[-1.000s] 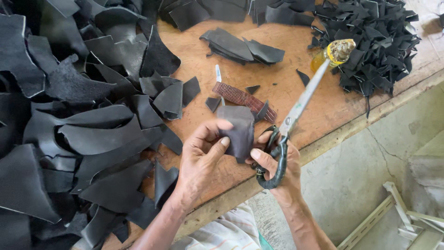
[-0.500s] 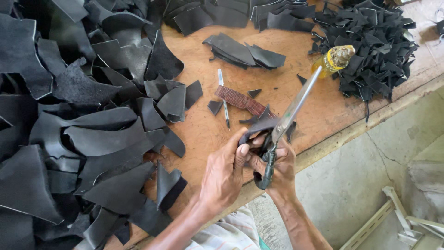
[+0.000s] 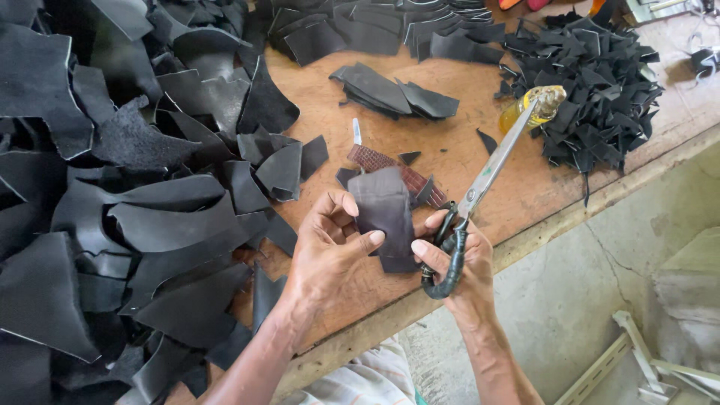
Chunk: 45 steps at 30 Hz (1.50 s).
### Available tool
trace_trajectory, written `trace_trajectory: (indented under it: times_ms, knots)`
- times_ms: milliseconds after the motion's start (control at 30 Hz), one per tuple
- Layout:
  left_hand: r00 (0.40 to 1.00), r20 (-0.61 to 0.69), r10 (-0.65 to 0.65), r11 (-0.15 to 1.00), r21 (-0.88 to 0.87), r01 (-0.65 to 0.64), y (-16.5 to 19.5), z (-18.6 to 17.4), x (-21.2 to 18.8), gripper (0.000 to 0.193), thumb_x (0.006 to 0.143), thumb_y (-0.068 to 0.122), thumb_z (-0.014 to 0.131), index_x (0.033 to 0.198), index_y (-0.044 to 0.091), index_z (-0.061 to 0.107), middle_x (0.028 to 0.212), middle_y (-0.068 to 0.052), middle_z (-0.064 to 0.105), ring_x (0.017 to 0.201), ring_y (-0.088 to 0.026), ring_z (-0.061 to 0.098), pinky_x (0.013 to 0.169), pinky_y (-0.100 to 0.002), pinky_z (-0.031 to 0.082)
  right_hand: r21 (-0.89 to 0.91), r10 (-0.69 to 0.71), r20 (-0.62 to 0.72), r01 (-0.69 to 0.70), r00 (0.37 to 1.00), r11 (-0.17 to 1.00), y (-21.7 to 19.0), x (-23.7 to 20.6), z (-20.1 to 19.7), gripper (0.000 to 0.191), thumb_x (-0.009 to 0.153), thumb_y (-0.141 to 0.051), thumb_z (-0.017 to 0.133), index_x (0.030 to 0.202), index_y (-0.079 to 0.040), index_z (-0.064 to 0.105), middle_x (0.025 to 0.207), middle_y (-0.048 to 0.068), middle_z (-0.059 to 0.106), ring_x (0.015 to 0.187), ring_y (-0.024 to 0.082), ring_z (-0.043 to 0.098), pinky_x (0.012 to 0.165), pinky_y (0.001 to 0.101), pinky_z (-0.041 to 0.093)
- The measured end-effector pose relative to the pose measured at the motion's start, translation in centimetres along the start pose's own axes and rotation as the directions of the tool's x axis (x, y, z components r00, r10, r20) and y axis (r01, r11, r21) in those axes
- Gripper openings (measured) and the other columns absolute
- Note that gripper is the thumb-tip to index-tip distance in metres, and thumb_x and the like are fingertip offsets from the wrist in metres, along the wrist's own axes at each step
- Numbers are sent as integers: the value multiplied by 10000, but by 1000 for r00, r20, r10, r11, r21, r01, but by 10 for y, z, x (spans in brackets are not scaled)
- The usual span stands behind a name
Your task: The person marks a piece of black leather with a white marker, then uses shears to cut the leather into a curved shape. The cut piece is folded and placed into a growing stack of similar pieces on the table.
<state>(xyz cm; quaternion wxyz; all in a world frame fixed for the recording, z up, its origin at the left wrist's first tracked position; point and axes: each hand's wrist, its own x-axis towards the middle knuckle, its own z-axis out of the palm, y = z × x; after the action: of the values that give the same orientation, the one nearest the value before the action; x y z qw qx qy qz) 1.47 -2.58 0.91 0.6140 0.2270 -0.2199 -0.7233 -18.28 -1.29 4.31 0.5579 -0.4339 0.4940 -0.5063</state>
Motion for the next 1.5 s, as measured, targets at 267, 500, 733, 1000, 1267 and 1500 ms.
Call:
trace_trajectory:
  times_ms: [267, 500, 733, 1000, 1267, 1500]
  knots:
    - [1000, -16, -10, 981, 194, 13, -1, -4, 1, 230, 873, -141, 704, 1019, 32, 664, 977, -34, 676, 894, -106, 649, 783, -278, 561, -61, -13, -6, 13, 1000, 998, 3, 4, 1, 340, 786, 75, 762, 1091, -1, 631, 967, 107, 725, 808, 121, 682, 708, 245, 566]
    - [995, -73, -71, 947, 308, 90, -8, -8, 0, 184, 893, -98, 688, 1006, 1, 794, 890, -7, 730, 809, -55, 637, 729, -226, 537, -82, -5, -23, 3, 1000, 997, 8, 6, -2, 338, 782, 71, 761, 1090, 12, 636, 982, 132, 741, 790, 133, 694, 693, 254, 580]
    - [999, -42, -22, 958, 283, 33, -12, -8, 0, 199, 912, -91, 691, 1060, -9, 796, 925, 2, 710, 827, -51, 613, 730, -214, 512, -83, -7, -26, 4, 1000, 997, 11, 6, -1, 351, 784, 68, 769, 1103, 19, 630, 963, 141, 737, 765, 137, 690, 676, 254, 574]
    - [993, -105, 53, 920, 393, -8, -3, 10, 4, 437, 798, -42, 813, 1205, 15, 665, 1019, -53, 738, 891, -88, 690, 809, -244, 585, 45, -115, 71, 112, 991, 993, 23, -3, -26, 313, 865, -169, 815, 1047, -8, 618, 864, 122, 713, 683, 171, 716, 531, 299, 614]
    - [950, -102, 296, 828, 522, -203, 19, 15, 13, 430, 799, -72, 820, 1180, -4, 633, 1135, -14, 570, 1010, -95, 671, 892, -250, 586, -450, 485, 215, -355, 848, 820, 9, -64, -55, 442, 721, -316, 798, 1028, -37, 645, 765, 45, 635, 651, 126, 702, 486, 242, 508]
    - [968, -89, 235, 838, 524, -156, 15, 31, 10, 438, 796, -61, 802, 1203, 0, 651, 1128, -1, 583, 977, -81, 669, 862, -233, 580, -444, 522, 160, -411, 838, 796, 14, -79, -35, 427, 811, -369, 785, 1001, -3, 673, 715, 25, 561, 625, 125, 607, 561, 272, 545]
